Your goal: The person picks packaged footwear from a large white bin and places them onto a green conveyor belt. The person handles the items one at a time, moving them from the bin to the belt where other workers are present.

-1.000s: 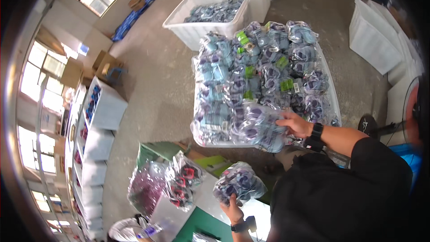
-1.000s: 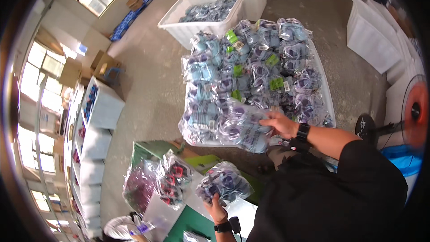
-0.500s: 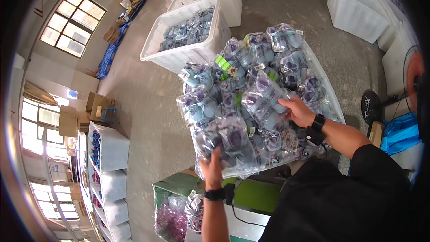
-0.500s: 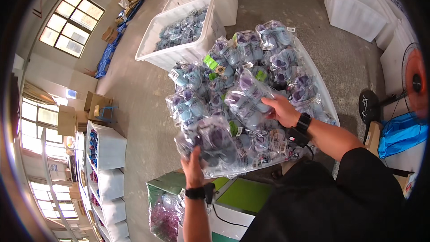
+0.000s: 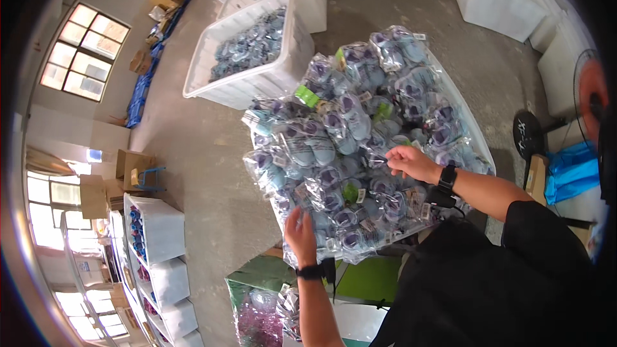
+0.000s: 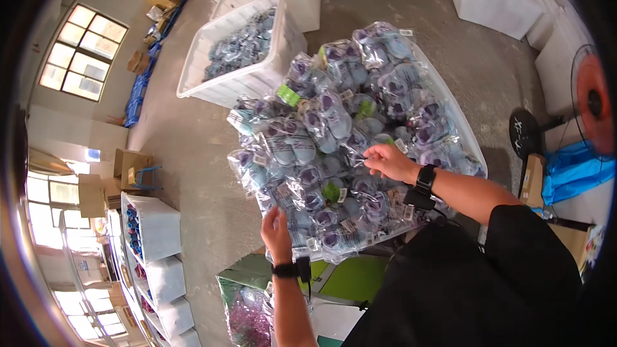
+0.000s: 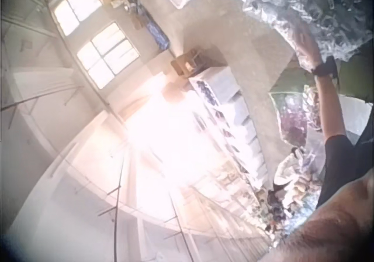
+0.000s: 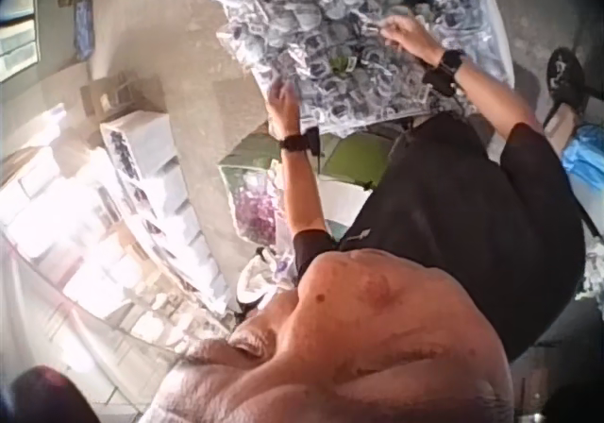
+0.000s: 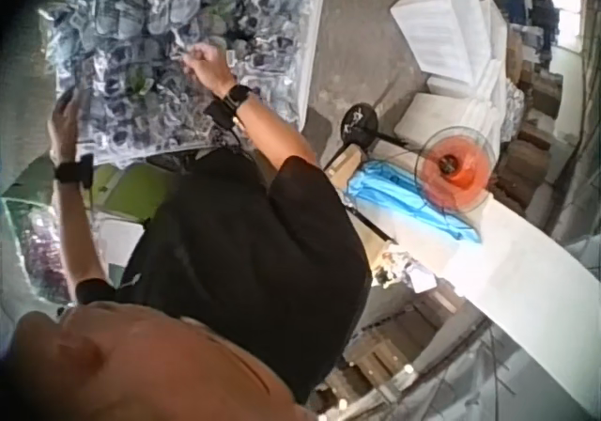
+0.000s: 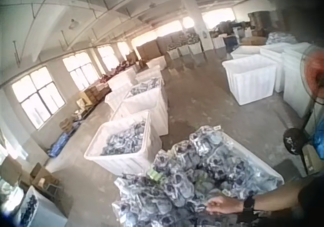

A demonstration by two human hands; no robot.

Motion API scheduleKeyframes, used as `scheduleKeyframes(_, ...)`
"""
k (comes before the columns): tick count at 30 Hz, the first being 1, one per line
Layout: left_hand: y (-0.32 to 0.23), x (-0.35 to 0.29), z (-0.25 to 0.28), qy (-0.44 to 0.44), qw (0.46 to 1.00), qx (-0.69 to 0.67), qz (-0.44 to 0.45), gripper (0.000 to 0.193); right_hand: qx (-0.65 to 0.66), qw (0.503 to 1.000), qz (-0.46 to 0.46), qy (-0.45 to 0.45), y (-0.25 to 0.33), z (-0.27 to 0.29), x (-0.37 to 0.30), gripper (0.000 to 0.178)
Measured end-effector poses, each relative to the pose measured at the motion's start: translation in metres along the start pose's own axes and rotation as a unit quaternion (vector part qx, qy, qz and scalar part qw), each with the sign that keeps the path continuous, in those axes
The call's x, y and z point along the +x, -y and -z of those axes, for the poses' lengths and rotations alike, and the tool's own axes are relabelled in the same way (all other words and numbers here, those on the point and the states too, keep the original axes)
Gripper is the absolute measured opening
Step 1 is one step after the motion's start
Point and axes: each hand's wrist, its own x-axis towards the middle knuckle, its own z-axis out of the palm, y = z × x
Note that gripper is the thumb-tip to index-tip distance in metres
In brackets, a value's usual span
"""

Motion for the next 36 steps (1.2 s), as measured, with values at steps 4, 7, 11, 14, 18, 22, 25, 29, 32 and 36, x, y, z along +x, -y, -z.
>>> scheduleKeyframes(4,0.074,-0.115,0.035,-0.044,0.993,-0.021,0.104,0.029,-0.032,0.998,-0.012,0.05,-0.012,-0.001,-0.032,0.028)
scheduleKeyframes(7,0.096,-0.2,0.058,-0.082,0.985,-0.025,0.149,0.028,-0.006,0.996,-0.008,0.087,-0.009,-0.019,-0.049,0.024)
scheduleKeyframes(11,0.133,-0.307,0.078,-0.148,0.967,-0.009,0.208,0.03,-0.038,0.983,0.023,0.177,0.003,-0.065,-0.064,0.023)
scheduleKeyframes(14,0.156,-0.387,0.083,-0.207,0.945,0.002,0.252,0.031,-0.102,0.965,0.033,0.241,0.013,-0.102,-0.089,0.024)
scheduleKeyframes(18,0.166,-0.491,0.075,-0.307,0.908,0.057,0.278,0.031,-0.21,0.909,0.102,0.345,-0.015,-0.136,-0.117,0.028)
scheduleKeyframes(22,0.189,-0.59,0.059,-0.405,0.845,0.142,0.319,0.035,-0.194,0.908,0.028,0.369,-0.037,-0.15,-0.161,0.027)
scheduleKeyframes(25,0.215,-0.646,0.054,-0.459,0.78,0.237,0.353,0.039,-0.258,0.891,-0.008,0.374,-0.06,-0.146,-0.181,0.026)
scheduleKeyframes(29,0.231,-0.702,0.077,-0.532,0.651,0.261,0.475,0.054,-0.368,0.833,0.056,0.409,-0.067,-0.152,-0.207,0.029)
scheduleKeyframes(32,0.277,-0.746,0.087,-0.6,0.563,0.294,0.486,0.062,-0.429,0.785,0.099,0.436,-0.051,-0.169,-0.232,0.03)
scheduleKeyframes(36,0.318,-0.749,0.113,-0.654,0.594,0.017,0.468,0.069,-0.445,0.763,0.125,0.452,-0.045,-0.176,-0.235,0.03)
